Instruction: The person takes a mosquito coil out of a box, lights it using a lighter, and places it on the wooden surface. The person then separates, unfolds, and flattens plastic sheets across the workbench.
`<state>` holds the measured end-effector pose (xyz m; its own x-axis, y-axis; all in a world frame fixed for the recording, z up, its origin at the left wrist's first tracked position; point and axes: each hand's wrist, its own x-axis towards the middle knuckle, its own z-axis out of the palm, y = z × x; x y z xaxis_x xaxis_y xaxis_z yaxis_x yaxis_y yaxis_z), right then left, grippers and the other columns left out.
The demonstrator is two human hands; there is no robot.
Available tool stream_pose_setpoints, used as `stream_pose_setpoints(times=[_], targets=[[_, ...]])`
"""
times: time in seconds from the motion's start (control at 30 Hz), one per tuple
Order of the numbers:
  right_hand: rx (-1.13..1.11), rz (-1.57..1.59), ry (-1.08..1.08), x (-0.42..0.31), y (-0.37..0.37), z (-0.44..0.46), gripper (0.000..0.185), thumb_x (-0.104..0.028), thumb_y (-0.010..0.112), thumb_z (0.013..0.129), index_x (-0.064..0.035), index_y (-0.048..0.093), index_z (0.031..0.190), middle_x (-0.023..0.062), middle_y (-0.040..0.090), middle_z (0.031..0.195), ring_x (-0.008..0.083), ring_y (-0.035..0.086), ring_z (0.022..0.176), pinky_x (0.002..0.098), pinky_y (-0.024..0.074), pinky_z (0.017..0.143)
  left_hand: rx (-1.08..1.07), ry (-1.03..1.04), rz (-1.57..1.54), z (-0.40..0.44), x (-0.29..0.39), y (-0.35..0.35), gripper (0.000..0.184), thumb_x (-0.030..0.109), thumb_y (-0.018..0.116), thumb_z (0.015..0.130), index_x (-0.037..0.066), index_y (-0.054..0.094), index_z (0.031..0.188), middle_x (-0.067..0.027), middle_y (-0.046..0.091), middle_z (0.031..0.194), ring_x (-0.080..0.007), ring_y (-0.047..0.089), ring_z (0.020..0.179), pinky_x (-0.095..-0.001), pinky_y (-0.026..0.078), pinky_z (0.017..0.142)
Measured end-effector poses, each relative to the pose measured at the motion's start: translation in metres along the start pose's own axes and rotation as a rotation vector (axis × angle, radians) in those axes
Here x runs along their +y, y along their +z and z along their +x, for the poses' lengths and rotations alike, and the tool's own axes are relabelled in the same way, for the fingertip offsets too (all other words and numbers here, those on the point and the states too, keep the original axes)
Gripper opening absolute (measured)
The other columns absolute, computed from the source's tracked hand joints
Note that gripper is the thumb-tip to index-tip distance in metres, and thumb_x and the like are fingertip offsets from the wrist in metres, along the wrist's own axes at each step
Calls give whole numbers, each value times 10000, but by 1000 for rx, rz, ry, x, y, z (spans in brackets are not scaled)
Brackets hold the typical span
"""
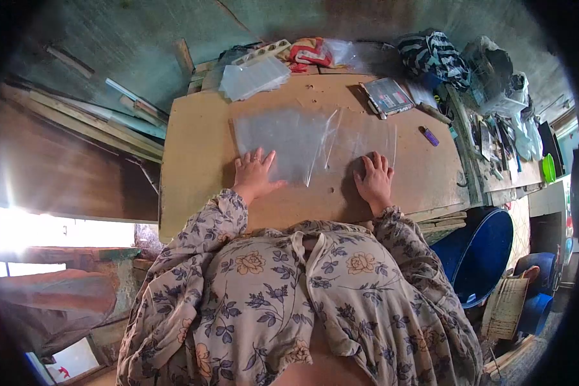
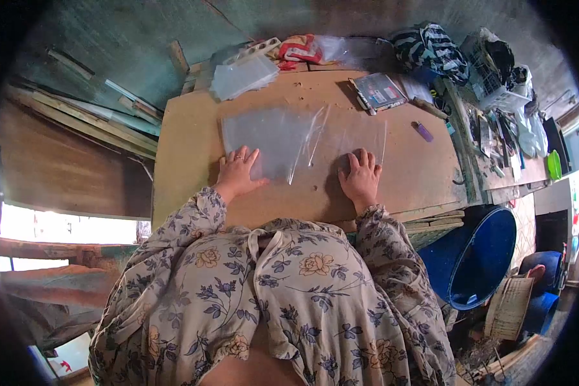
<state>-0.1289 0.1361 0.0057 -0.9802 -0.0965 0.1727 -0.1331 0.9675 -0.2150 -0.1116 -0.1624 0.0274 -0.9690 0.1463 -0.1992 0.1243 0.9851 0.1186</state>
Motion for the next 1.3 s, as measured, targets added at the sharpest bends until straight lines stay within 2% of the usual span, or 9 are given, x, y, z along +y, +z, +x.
stream_pose_setpoints(times=[0.47,0.53,0.7,0.77,0.9,1.0,1.07,1.13,1.3], targets=[[-6,31,6,1,2,3,462,-297,565,696,-106,467,1105,111,339,1243,312,275,1166,496,234,925,298,-77,-195,37,-40,54,216,275,455,793,109,557,887,-140,558,795,-291,553,758,-385,425,680],[-7,28,9,1,1,3,463,-298,563,697,-106,467,1107,109,338,1244,311,272,1169,498,232,927,703,-316,-783,37,-50,66,225,258,429,801,66,534,850,-169,544,727,-311,546,697,-376,425,616],[20,-14,6,-3,0,1,422,-277,541,711,-94,478,1086,102,368,1210,290,286,1160,446,251,918,1145,-740,-941,28,-91,103,261,247,374,834,13,477,778,-128,519,699,-252,519,645,-389,404,595],[-3,16,27,-1,3,3,465,-302,555,703,-106,463,1115,108,341,1244,303,271,1172,500,236,926,1111,-885,-1884,9,-87,82,274,252,370,839,-8,444,883,-113,487,757,-227,495,669,-386,412,611],[-15,-1,16,-1,1,3,456,-307,546,711,-104,465,1111,108,341,1245,301,279,1164,502,241,920,915,-997,-1864,-6,-94,67,371,246,384,824,-36,373,1065,-174,465,990,-266,484,878,-399,396,766],[-7,-1,12,1,3,2,446,-303,539,713,-103,469,1106,107,346,1240,300,287,1156,500,243,916,1086,-1240,-1179,-11,-57,37,539,257,434,776,-28,275,1204,-206,354,1198,-318,347,1116,-430,266,931],[23,5,3,-1,3,2,438,-303,535,715,-103,474,1100,107,355,1230,300,291,1153,492,245,918,976,-980,-777,-17,-30,25,733,320,515,715,-18,175,1270,-198,150,1337,-361,132,1235,-454,146,984],[21,0,6,-1,0,5,435,-302,536,716,-103,476,1098,107,359,1225,301,292,1152,488,246,918,911,-55,-384,-16,-24,24,834,364,575,662,47,141,1300,-180,110,1353,-374,107,1239,-510,133,969],[34,5,-3,0,1,4,429,-304,540,717,-104,481,1092,105,366,1218,303,296,1149,475,251,917,176,-92,-182,13,24,9,813,429,598,660,201,172,1314,-161,129,1355,-357,124,1240,-553,137,949]])
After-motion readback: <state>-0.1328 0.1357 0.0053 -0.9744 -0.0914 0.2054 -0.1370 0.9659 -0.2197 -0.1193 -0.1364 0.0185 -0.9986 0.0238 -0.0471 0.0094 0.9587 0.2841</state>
